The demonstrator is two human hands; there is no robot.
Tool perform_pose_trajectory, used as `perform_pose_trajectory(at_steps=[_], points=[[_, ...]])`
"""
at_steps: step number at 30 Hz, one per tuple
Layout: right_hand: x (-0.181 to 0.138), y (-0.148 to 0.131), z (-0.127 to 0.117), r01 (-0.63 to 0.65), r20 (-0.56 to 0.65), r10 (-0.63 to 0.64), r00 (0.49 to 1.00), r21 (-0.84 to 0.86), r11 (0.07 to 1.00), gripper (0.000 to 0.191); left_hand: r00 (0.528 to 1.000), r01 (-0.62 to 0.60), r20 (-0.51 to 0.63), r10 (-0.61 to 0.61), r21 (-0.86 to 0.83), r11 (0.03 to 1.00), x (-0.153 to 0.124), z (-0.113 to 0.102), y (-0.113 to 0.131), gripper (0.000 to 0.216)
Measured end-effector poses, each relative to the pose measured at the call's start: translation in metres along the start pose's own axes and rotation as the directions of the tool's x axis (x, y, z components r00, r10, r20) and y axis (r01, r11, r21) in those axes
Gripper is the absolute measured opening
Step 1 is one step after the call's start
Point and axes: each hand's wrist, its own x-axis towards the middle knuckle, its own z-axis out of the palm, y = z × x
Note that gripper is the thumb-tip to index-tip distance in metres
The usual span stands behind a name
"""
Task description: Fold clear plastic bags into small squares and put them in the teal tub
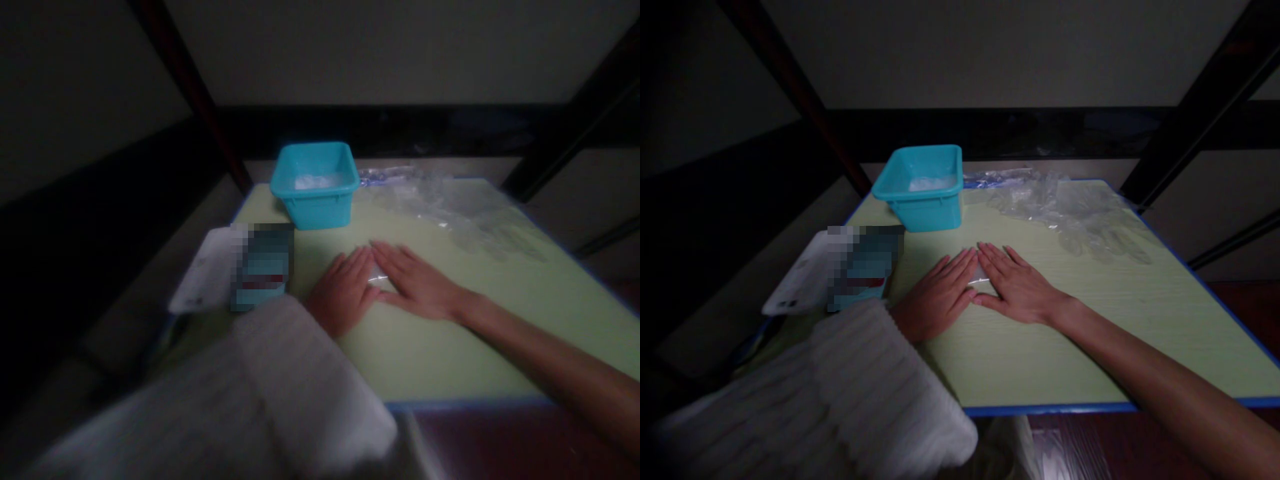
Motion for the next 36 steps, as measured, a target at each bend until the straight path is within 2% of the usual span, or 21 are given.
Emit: perform_pose_trajectory(at_steps=[5,9,20,28,32,36], points=[[-0.001,0.0,0.001,0.003,-0.006,-0.003,1.0,-0.002,1.0,0.079,0.998,0.005,0.057,-0.007,0.04,0.999,-0.001,-0.006,0.001,0.052],[0.0,0.001,-0.001,-0.008,0.036,0.008,0.999,-0.004,1.0,0.081,0.995,0.011,0.102,-0.018,0.072,0.997,0.001,-0.009,0.002,0.054],[-0.005,0.006,-0.005,-0.035,0.078,0.034,0.996,0.023,0.999,0.081,0.997,-0.023,0.071,0.014,0.123,0.992,0.0,-0.008,-0.001,0.054],[-0.014,0.019,-0.006,-0.026,0.019,0.026,0.999,0.008,1.0,0.083,0.999,-0.023,0.026,0.022,0.038,0.999,-0.003,-0.005,-0.005,0.05],[-0.013,0.018,-0.006,0.045,-0.014,-0.045,0.999,0.027,0.999,0.084,0.996,-0.093,-0.003,0.093,0.0,0.996,-0.003,-0.005,-0.008,0.052],[-0.011,0.016,-0.006,0.058,0.002,-0.058,0.998,0.042,0.997,0.081,0.989,-0.141,0.035,0.142,-0.034,0.989,-0.002,-0.006,-0.01,0.051]])
